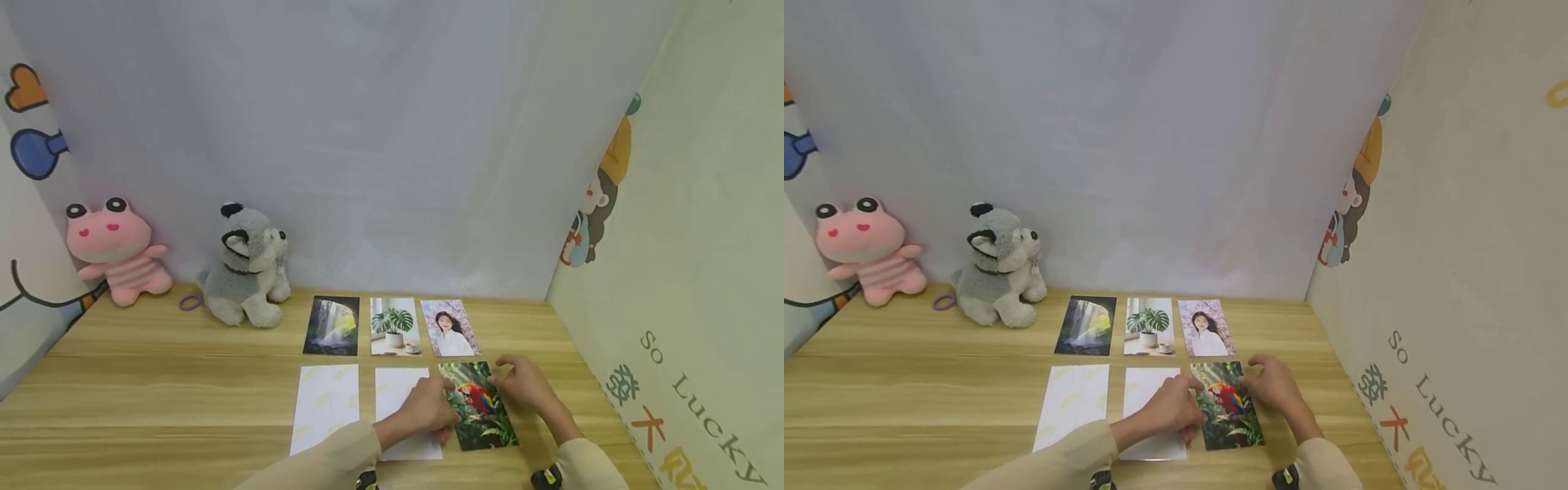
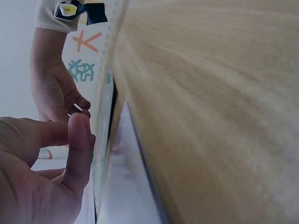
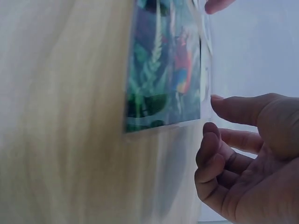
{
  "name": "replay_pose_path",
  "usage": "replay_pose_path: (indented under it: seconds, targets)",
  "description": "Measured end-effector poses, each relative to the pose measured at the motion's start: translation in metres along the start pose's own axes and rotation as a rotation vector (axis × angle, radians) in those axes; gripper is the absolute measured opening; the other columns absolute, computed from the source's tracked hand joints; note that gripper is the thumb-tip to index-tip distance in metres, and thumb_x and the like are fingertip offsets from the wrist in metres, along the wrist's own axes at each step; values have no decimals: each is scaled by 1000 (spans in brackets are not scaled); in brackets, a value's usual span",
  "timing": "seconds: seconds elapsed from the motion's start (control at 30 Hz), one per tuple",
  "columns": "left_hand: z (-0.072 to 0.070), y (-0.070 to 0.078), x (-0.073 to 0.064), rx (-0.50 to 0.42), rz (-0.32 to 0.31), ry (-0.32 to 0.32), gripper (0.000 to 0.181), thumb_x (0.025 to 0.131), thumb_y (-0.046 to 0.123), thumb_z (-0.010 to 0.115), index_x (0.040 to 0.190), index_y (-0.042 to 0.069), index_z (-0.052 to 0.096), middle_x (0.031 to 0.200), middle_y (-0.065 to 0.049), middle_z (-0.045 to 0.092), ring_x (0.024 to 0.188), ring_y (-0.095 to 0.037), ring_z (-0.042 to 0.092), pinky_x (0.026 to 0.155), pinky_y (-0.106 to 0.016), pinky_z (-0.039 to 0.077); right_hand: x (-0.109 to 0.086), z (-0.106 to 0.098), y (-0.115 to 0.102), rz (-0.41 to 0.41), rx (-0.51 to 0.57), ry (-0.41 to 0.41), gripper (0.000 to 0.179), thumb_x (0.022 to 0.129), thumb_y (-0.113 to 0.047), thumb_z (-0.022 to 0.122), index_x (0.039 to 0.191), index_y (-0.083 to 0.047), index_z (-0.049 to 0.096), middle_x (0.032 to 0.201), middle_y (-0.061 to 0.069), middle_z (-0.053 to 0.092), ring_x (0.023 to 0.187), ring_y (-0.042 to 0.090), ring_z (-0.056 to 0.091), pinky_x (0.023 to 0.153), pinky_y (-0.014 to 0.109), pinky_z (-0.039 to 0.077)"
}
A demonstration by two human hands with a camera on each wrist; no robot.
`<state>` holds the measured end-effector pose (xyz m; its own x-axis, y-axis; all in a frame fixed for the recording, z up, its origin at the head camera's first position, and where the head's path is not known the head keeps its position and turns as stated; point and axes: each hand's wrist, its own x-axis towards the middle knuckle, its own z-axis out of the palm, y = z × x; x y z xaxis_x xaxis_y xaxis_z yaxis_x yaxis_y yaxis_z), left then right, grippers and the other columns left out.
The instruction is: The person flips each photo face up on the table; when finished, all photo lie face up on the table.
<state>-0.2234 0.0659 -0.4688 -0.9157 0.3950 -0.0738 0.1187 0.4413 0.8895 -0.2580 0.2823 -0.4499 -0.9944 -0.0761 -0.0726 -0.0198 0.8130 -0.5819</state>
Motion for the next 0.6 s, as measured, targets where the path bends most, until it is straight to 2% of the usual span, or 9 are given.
replay_pose_path:
  seconds: [0.1,0.17,0.27,0.37,0.47,0.6]
  targets:
    - [-8,1,-3,8,64,8,47,77,-2,78,122,-7,64,55,-5,67,37,-11,59,46,-23,51,0,-3,-4,-15,13,15,41,90,-13,71,122,11,61,67,7,59,57,15,49,53,30,42]
    - [-18,-1,-5,53,119,7,42,79,1,77,119,-4,66,63,-3,70,40,-7,57,46,-22,49,1,-4,-8,-49,25,18,41,91,-13,71,122,12,61,69,7,61,57,15,50,52,30,42]
    - [-35,-7,-8,159,204,-22,36,82,6,77,117,-1,69,76,-1,70,54,-3,56,52,-20,47,2,-5,-13,-101,38,12,39,90,-12,72,121,10,63,73,7,65,60,15,54,54,30,45]
    - [-52,-13,-11,304,272,-57,36,83,13,79,116,4,70,90,-4,70,75,-9,62,64,-21,48,4,-3,-16,-153,52,-22,41,89,-11,73,123,9,63,79,6,68,67,14,59,59,31,48]
    - [-65,-19,-17,422,296,-101,40,83,20,80,120,7,70,107,-6,69,97,-17,65,78,-27,52,6,1,-20,-196,67,-62,44,88,-11,75,125,9,61,84,6,68,73,14,60,64,30,50]
    - [-77,-25,-28,552,286,-109,45,83,25,82,124,10,70,119,-5,65,109,-22,61,89,-35,52,9,8,-29,-242,70,-99,49,86,-10,77,128,8,59,91,10,68,80,18,62,68,31,51]
